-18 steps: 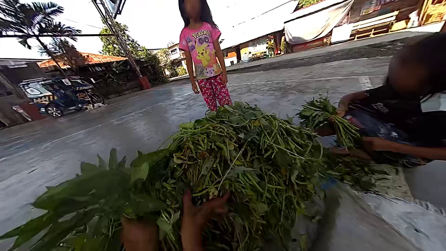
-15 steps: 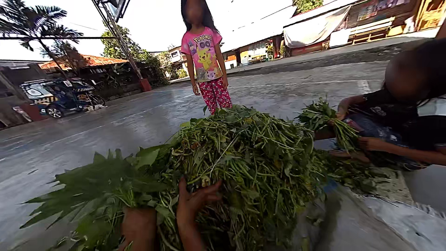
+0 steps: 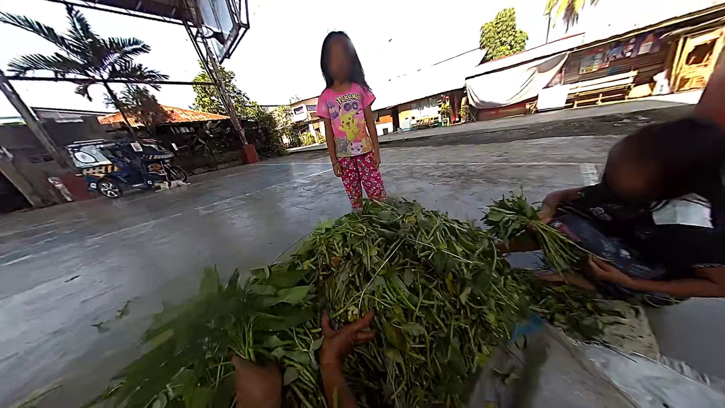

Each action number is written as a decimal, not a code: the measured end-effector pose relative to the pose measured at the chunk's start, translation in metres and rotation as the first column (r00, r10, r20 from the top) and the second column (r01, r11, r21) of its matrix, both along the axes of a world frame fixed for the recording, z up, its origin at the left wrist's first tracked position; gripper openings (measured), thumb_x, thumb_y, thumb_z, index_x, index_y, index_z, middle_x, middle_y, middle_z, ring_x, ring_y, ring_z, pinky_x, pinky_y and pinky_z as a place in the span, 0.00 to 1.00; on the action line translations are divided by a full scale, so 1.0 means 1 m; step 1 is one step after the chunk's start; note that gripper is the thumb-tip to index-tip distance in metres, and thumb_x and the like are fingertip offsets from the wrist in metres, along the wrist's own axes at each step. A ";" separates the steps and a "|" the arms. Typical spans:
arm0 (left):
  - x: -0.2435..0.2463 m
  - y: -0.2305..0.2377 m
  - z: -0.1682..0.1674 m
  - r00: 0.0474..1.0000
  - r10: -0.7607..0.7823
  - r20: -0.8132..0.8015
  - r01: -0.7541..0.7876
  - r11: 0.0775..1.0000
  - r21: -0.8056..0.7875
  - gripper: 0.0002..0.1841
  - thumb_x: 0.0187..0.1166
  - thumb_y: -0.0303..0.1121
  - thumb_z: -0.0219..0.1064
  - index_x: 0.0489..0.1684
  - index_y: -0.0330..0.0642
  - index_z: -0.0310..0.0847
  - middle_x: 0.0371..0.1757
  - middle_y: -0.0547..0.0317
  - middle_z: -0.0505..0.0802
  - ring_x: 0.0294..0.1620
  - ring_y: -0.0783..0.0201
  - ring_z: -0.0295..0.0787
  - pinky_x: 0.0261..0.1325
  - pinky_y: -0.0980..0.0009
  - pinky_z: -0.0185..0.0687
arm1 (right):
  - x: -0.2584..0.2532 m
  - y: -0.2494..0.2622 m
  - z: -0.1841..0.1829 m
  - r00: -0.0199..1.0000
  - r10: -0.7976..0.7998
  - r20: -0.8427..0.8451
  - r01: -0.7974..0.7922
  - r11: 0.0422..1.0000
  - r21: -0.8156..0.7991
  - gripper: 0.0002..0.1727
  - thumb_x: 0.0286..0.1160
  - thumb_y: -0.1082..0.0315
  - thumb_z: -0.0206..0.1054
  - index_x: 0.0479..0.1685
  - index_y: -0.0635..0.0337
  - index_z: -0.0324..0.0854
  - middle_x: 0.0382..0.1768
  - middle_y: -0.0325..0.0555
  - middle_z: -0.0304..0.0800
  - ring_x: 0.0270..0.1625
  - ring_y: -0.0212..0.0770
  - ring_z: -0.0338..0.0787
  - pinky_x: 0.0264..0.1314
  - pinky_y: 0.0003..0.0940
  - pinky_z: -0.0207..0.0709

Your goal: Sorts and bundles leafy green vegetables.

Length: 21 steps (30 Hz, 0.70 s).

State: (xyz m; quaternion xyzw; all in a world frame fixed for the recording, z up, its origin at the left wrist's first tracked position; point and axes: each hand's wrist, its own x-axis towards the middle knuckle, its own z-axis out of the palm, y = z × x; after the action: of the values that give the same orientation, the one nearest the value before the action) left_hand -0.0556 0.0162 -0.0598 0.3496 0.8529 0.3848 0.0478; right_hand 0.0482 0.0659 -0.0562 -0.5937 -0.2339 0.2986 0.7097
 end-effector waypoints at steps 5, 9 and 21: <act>-0.012 -0.054 0.042 0.958 -0.112 0.263 0.093 0.992 0.084 0.26 0.92 0.33 0.51 0.87 0.30 0.60 0.81 0.31 0.77 0.83 0.38 0.71 0.84 0.45 0.65 | 0.029 -0.028 -0.016 0.995 0.016 0.102 -0.004 0.993 -0.120 0.74 0.48 0.52 0.92 0.94 0.67 0.38 0.87 0.88 0.38 0.80 0.88 0.61 0.73 0.67 0.75; -0.044 -0.117 0.078 0.776 -0.171 0.607 -0.072 0.932 0.354 0.29 0.89 0.31 0.60 0.87 0.30 0.55 0.82 0.30 0.71 0.80 0.42 0.70 0.78 0.45 0.68 | 0.067 -0.047 -0.008 0.942 0.321 0.096 -0.280 0.911 -0.302 0.77 0.59 0.41 0.84 0.96 0.59 0.20 0.88 0.85 0.35 0.79 0.82 0.69 0.71 0.63 0.78; -0.145 -0.355 0.130 0.466 -0.458 0.757 -0.365 0.679 0.637 0.21 0.96 0.38 0.40 0.31 0.52 0.74 0.21 0.70 0.87 0.23 0.72 0.87 0.35 0.70 0.91 | 0.239 -0.153 -0.003 0.567 0.640 0.518 -0.490 0.768 -0.413 0.38 0.81 0.48 0.68 0.86 0.59 0.68 0.82 0.75 0.65 0.80 0.73 0.73 0.77 0.68 0.70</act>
State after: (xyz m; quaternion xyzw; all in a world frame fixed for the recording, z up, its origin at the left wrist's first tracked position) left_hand -0.2007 -0.3391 0.0704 0.1116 0.4571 0.8108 0.3481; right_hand 0.2870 -0.0874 -0.0594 -0.6258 -0.6016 0.3172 0.3820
